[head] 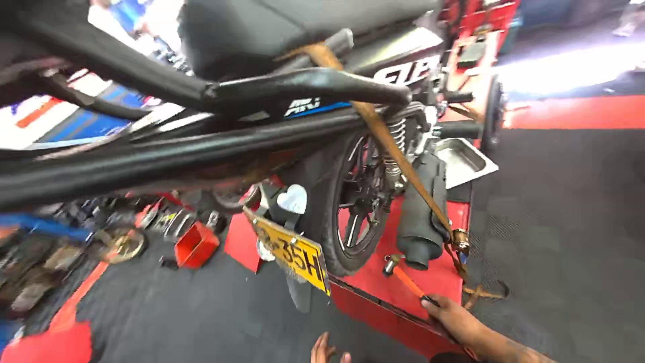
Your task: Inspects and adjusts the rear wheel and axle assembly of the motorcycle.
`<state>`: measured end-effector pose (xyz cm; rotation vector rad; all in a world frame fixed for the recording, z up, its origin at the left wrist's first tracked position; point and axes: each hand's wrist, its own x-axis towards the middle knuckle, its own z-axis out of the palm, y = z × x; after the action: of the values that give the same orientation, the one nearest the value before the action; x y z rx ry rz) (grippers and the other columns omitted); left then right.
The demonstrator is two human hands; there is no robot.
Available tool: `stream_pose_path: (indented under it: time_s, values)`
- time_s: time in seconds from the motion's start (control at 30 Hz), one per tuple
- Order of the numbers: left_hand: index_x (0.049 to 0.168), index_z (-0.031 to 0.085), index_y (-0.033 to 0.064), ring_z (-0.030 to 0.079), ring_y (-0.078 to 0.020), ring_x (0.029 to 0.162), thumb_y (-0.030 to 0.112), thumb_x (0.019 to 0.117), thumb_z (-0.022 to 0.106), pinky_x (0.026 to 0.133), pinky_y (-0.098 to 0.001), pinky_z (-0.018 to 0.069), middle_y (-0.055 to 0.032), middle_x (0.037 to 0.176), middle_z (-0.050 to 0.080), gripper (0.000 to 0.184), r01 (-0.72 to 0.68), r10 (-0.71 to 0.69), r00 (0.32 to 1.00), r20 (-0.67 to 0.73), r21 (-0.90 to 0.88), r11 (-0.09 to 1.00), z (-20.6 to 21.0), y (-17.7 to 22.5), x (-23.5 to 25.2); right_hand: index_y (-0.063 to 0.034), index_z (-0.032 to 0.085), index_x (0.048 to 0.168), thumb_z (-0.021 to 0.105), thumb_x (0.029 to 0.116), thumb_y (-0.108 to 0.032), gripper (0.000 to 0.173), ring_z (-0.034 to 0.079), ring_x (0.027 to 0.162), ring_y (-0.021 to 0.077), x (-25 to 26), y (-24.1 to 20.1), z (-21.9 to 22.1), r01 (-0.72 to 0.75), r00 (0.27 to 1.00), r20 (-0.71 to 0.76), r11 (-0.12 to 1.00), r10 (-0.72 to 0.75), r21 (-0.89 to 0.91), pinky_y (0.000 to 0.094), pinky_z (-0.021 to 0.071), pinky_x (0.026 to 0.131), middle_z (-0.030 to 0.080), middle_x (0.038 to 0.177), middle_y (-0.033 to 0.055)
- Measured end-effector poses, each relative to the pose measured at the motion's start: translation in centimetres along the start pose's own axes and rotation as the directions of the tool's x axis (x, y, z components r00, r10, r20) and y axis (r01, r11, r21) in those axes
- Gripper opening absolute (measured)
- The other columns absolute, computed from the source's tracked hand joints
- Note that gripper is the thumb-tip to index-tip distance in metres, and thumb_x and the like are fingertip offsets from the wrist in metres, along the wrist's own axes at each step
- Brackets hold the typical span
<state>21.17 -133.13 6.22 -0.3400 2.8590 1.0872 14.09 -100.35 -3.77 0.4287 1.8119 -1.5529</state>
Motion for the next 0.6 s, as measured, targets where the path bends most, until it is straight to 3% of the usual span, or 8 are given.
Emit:
stream_pose_path:
  time_s: [0.1,0.23,0.3,0.4,0.5,0.6]
  values:
    - [0.146,0.047,-0.0091,0.064,-0.0348,0.121,0.029,0.0952,0.070,0.105,-0.0494,0.0524,-0.0297,0.148,0.049,0.068,-0.180,0.169,0.976,0.134,0.074,0.981,-3.5,-2.9,6.7,-0.0129,0.052,0.140,0.040,0.1101,-0.043,0.044,0.056,0.060,0.0188,1.0,-4.3,4.7,0.093,0.968,-0.249,0.909,0.012,0.406,0.0368,0.0508,0.055,0.060,0.084,0.0078]
    - [0.141,0.050,-0.0110,0.063,-0.0385,0.123,0.031,0.0922,0.074,0.104,-0.0531,0.0527,-0.0318,0.145,0.051,0.069,-0.332,0.294,0.918,0.265,0.111,0.937,-7.9,-4.0,12.4,-0.0093,0.053,0.127,0.037,0.1117,-0.041,0.038,0.052,0.052,0.0146,3.8,-10.3,9.4,0.379,0.882,-0.469,0.518,0.048,0.767,0.0305,0.0486,0.048,0.056,0.073,0.0049]
    - [0.141,0.051,-0.0100,0.062,-0.0377,0.124,0.033,0.0915,0.075,0.104,-0.0526,0.0528,-0.0309,0.146,0.050,0.070,-0.405,0.346,0.878,0.329,0.130,0.905,-9.6,-4.1,14.7,-0.0088,0.054,0.124,0.038,0.1114,-0.042,0.039,0.051,0.051,0.0140,5.5,-12.7,10.6,0.475,0.852,-0.519,0.320,0.067,0.820,0.0297,0.0477,0.048,0.056,0.071,0.0046]
    - [0.141,0.051,-0.0106,0.061,-0.0386,0.126,0.027,0.0884,0.078,0.104,-0.0524,0.0530,-0.0320,0.147,0.048,0.070,-0.489,0.409,0.828,0.384,0.138,0.861,-10.2,-4.4,18.5,-0.0111,0.059,0.121,0.041,0.1099,-0.043,0.039,0.050,0.052,0.0134,7.7,-14.6,10.6,0.551,0.822,-0.565,0.150,0.071,0.821,0.0288,0.0473,0.048,0.054,0.070,0.0028]
    - [0.142,0.049,-0.0128,0.053,-0.0430,0.135,0.020,0.0845,0.075,0.112,-0.0560,0.0449,-0.0347,0.148,0.046,0.071,-0.491,0.384,0.816,0.432,0.169,0.855,-10.0,-3.4,21.2,-0.0127,0.059,0.121,0.040,0.1100,-0.043,0.038,0.048,0.051,0.0122,8.9,-14.6,10.3,0.571,0.815,-0.579,0.125,0.031,0.811,0.0274,0.0457,0.048,0.052,0.069,0.0015]
    - [0.140,0.054,-0.0081,0.054,-0.0365,0.136,0.037,0.0854,0.070,0.115,-0.0515,0.0423,-0.0284,0.143,0.056,0.073,-0.514,0.407,0.809,0.423,0.173,0.840,-9.3,-1.6,22.4,-0.0105,0.059,0.118,0.037,0.1109,-0.042,0.039,0.048,0.048,0.0119,9.9,-14.4,9.9,0.585,0.808,-0.588,0.071,0.039,0.808,0.0266,0.0452,0.045,0.052,0.066,0.0020]
